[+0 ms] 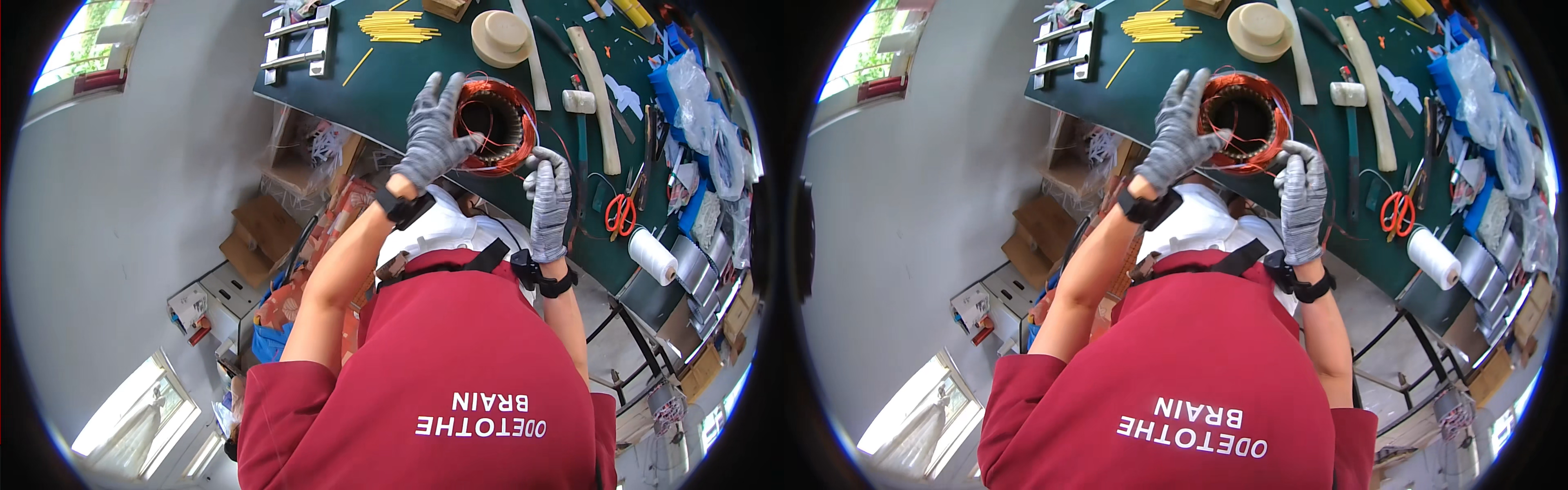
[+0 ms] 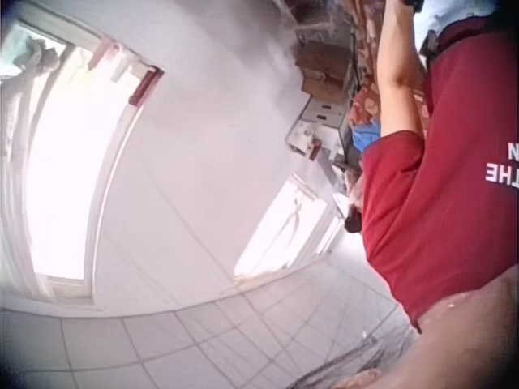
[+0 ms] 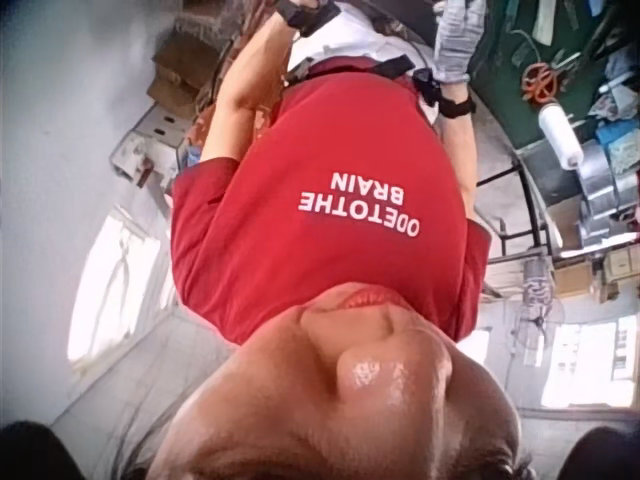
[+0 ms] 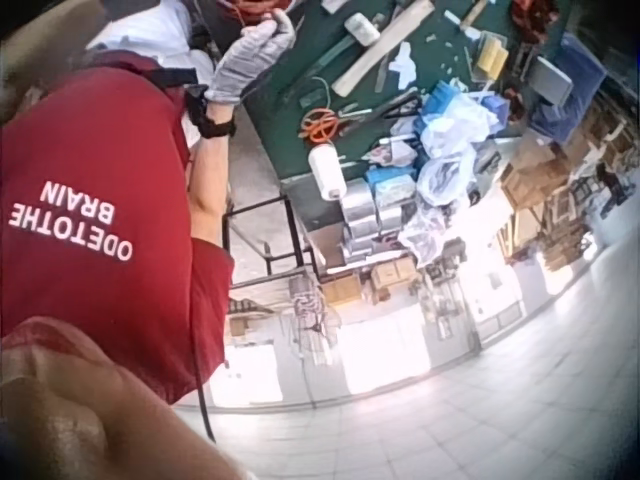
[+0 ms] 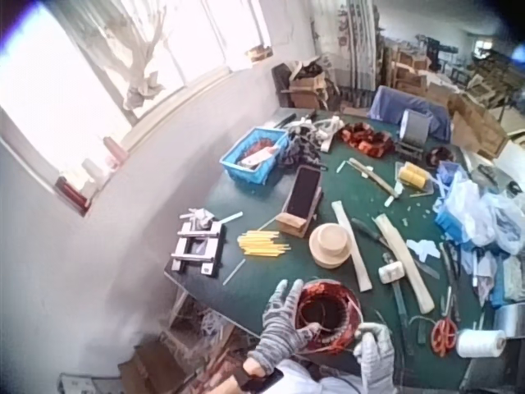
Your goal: Manually winding and assembling an electric motor stator using various hand tools.
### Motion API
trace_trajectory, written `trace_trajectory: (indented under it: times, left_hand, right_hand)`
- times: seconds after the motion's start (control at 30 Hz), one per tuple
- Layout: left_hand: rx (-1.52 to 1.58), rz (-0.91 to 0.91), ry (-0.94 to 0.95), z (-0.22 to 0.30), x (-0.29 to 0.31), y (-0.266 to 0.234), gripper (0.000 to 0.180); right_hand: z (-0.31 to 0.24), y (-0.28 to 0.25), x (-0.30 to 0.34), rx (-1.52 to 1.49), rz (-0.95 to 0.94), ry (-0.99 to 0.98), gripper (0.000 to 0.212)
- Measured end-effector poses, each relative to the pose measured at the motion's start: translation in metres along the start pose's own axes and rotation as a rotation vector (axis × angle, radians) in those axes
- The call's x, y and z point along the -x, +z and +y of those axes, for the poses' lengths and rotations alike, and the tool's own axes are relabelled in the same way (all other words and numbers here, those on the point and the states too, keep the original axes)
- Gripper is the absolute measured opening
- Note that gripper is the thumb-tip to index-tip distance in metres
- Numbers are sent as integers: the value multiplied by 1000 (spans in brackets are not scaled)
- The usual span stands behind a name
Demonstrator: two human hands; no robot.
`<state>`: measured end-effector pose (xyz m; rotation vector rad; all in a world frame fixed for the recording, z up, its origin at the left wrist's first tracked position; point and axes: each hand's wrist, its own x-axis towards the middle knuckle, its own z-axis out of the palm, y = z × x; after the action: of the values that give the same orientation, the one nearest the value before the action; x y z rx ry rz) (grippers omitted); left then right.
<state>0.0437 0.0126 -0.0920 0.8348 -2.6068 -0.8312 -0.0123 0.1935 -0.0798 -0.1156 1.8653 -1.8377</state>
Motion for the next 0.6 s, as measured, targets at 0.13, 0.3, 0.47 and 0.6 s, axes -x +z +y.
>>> trace_trajectory:
  times: [0.13,0.3,0.47,0.6]
  left_hand:
    - [274,16,400,-23,-36,20,49]
    - [1632,-105,-453,-21,-50,-1,37]
    - [1721,-22,-487,-36,-47,-15,36]
    - [1214,-51,-29,8,-65,-76,33]
  right_hand:
    - [9,13,-27,193,139,-116,40]
    - [-19,13,-69,-504,145,74,19]
    - [8,-35,-81,-1401,-142,340,24]
    - [-71,-6,-65,-969,-228,151,35]
